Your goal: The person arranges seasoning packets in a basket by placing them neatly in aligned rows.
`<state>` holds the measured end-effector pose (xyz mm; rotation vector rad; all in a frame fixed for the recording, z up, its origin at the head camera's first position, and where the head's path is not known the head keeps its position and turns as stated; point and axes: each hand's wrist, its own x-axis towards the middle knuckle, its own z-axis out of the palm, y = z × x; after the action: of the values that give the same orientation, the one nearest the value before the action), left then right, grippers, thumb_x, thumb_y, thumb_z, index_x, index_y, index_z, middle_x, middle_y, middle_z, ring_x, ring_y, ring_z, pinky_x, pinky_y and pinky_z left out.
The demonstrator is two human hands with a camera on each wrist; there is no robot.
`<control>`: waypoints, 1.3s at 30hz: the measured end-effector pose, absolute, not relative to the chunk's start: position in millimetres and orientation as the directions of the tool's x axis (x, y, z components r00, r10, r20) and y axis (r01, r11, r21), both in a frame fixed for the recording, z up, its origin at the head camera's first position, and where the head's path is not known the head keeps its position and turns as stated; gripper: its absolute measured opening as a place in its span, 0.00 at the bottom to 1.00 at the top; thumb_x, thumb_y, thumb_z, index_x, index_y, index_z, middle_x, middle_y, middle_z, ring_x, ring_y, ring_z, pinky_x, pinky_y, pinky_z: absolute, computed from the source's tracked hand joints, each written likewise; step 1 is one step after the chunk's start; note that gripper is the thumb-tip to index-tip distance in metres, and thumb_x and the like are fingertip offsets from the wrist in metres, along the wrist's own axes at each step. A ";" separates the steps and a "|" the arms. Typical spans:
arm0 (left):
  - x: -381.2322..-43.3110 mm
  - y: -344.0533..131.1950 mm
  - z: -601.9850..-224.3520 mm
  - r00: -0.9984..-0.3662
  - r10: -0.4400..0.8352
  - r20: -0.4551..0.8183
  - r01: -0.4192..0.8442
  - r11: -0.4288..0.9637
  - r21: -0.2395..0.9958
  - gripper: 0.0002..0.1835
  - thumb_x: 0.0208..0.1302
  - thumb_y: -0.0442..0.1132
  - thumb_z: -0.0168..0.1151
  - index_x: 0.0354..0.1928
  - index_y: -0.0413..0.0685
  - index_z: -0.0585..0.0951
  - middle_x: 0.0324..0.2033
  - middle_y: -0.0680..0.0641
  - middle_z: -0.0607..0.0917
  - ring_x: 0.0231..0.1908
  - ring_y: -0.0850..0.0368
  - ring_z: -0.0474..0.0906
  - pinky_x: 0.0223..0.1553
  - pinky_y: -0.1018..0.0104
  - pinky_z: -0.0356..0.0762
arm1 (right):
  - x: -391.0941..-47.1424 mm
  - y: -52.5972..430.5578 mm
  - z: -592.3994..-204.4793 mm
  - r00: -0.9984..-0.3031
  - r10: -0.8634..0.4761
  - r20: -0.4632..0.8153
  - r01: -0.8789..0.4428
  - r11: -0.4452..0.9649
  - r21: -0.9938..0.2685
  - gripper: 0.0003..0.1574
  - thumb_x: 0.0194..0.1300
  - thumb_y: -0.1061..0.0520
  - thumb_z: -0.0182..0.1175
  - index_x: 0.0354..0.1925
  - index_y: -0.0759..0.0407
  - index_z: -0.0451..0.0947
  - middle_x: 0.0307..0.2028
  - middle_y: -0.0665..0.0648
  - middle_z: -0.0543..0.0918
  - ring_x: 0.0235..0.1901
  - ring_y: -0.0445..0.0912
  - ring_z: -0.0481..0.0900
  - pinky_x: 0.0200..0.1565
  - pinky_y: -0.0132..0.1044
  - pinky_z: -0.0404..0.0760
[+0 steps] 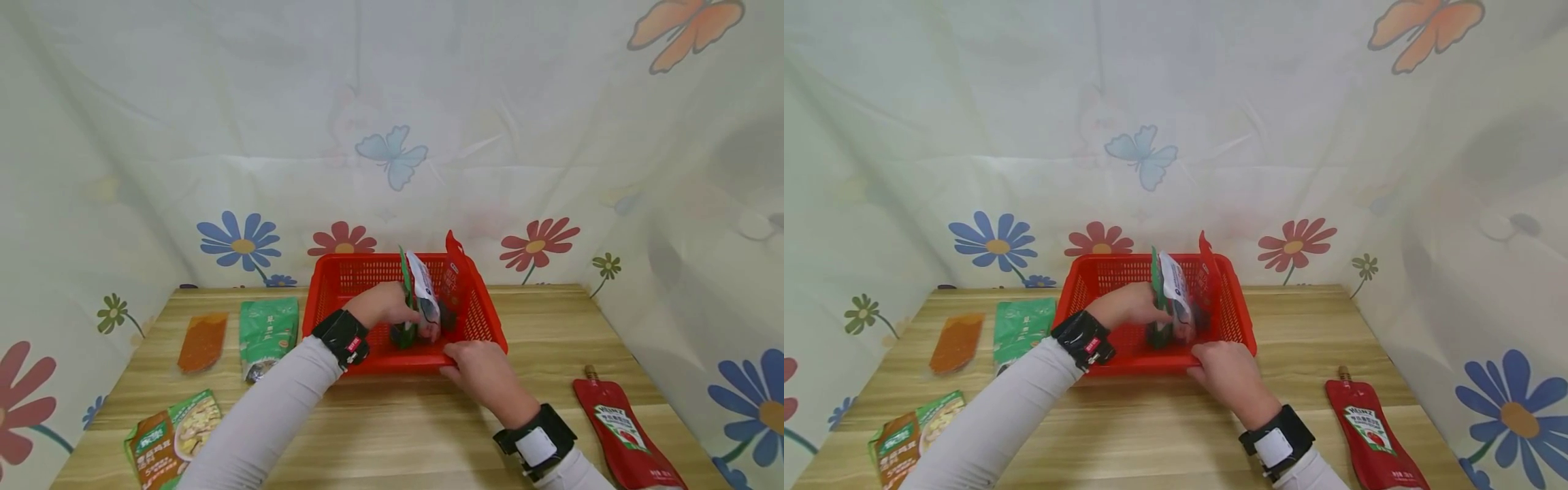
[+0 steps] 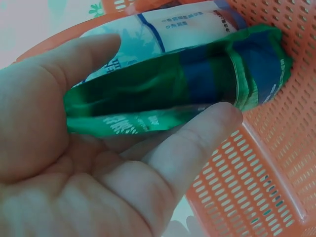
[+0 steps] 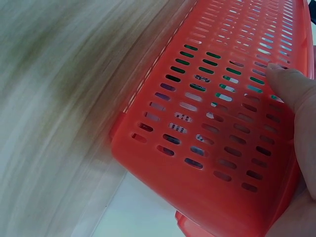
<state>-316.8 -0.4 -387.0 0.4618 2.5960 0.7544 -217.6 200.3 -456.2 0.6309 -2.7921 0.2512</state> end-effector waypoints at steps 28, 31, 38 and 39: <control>-318.5 -113.0 -375.4 -0.937 0.350 0.024 0.289 0.733 0.615 0.23 0.70 0.48 0.66 0.63 0.47 0.81 0.50 0.46 0.88 0.49 0.49 0.84 0.53 0.52 0.86 | -220.1 202.7 -462.2 -0.839 -0.414 0.354 -0.469 0.880 -0.081 0.14 0.53 0.48 0.80 0.28 0.48 0.83 0.21 0.44 0.82 0.21 0.37 0.72 0.30 0.32 0.79; -318.0 -127.8 -379.3 -0.947 0.321 0.035 0.270 0.730 0.628 0.22 0.72 0.46 0.64 0.63 0.45 0.80 0.51 0.44 0.87 0.50 0.47 0.83 0.53 0.52 0.86 | -219.7 202.2 -461.2 -0.844 -0.413 0.342 -0.466 0.881 -0.087 0.13 0.53 0.48 0.80 0.29 0.48 0.83 0.21 0.44 0.82 0.21 0.37 0.73 0.31 0.32 0.80; -316.9 -160.9 -397.7 -0.974 0.213 0.077 0.210 0.722 0.659 0.20 0.75 0.43 0.59 0.62 0.41 0.80 0.50 0.40 0.87 0.49 0.44 0.82 0.52 0.50 0.85 | -218.7 201.7 -460.2 -0.852 -0.403 0.334 -0.455 0.886 -0.092 0.13 0.53 0.48 0.80 0.31 0.49 0.85 0.22 0.45 0.84 0.22 0.38 0.75 0.34 0.35 0.83; -316.2 -165.7 -400.4 -0.977 0.197 0.084 0.203 0.723 0.661 0.19 0.75 0.42 0.59 0.62 0.41 0.80 0.50 0.39 0.87 0.49 0.44 0.82 0.52 0.49 0.85 | -218.5 201.5 -459.9 -0.853 -0.402 0.333 -0.454 0.886 -0.093 0.13 0.53 0.48 0.80 0.31 0.49 0.85 0.23 0.45 0.84 0.22 0.38 0.75 0.34 0.35 0.84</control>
<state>-316.2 -165.7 -400.4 0.3389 2.9235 1.1226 -218.5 201.5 -459.9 0.6396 -2.7487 0.2412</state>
